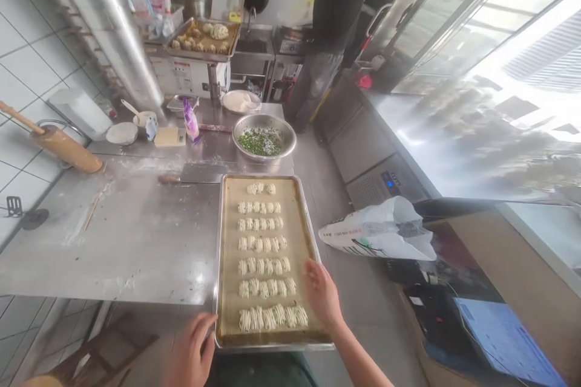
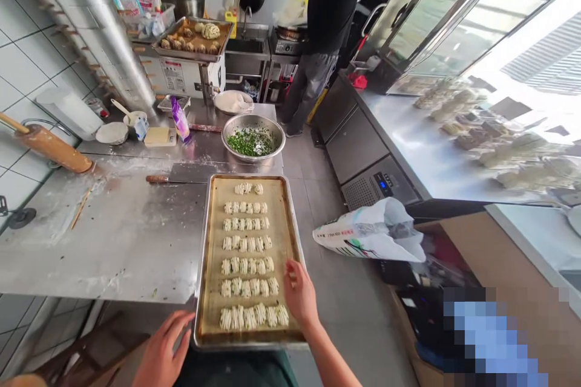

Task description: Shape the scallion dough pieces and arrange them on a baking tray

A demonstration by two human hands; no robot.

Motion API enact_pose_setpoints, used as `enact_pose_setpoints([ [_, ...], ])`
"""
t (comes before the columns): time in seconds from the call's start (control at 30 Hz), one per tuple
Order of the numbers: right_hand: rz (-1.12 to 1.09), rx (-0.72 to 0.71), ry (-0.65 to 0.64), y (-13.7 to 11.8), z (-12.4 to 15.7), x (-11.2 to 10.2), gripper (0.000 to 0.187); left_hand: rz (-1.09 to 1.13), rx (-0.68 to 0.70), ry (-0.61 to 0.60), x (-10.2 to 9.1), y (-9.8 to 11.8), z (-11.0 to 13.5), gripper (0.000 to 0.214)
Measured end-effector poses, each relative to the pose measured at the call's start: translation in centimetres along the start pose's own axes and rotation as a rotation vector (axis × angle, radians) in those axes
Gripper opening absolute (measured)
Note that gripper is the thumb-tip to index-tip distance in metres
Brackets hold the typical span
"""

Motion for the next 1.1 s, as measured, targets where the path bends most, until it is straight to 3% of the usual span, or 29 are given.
enact_pose_setpoints([
  [0.1, 0.078, -0.002, -0.142, 1.8, 7.3, -1.1, 0.034, -0.061, 0.043, -0.134, 1.0, 3.6, -0.6, 0.042],
  [0.2, 0.111, -0.087, -0.301, 3.7, 10.4, -0.7, 0.039, -0.173, 0.089, -0.222, 3.5, 6.7, -1.8, 0.042],
  [0.33, 0.147, -0.215, -0.473, 5.9, 10.0, 1.1, 0.064, -0.392, 0.112, -0.287, 7.4, 8.7, -3.1, 0.055],
  [0.47, 0.203, -0.326, -0.603, 6.9, 8.3, 2.3, 0.061, -0.468, 0.124, -0.270, 9.2, 9.2, -3.5, 0.046],
  [0.63, 0.319, -0.351, -0.689, 7.0, 7.7, 2.3, 0.052, -0.529, 0.131, -0.231, 8.3, 8.5, -3.0, 0.032],
  [0.8, 0.462, -0.228, -0.689, 7.3, 8.3, 0.6, 0.039, -0.630, 0.130, -0.175, 5.7, 7.2, -2.6, 0.018],
  [1.0, 0.521, -0.175, -0.696, 7.0, 8.1, -0.5, 0.031, -0.652, 0.164, -0.184, 4.4, 6.7, -2.7, 0.034],
  [1.1, 0.500, -0.196, -0.705, 7.1, 7.9, -0.9, 0.029, -0.636, 0.173, -0.183, 4.1, 6.4, -2.6, 0.030],
])
Point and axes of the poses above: each hand's wrist, its own z-axis away from the middle knuckle, its own x-axis out of the palm, y = z × x, the point moved 2 cm from there along -z, towards the middle knuckle, and after that the axes turned 11 degrees about -x, right-handed, at the moved point
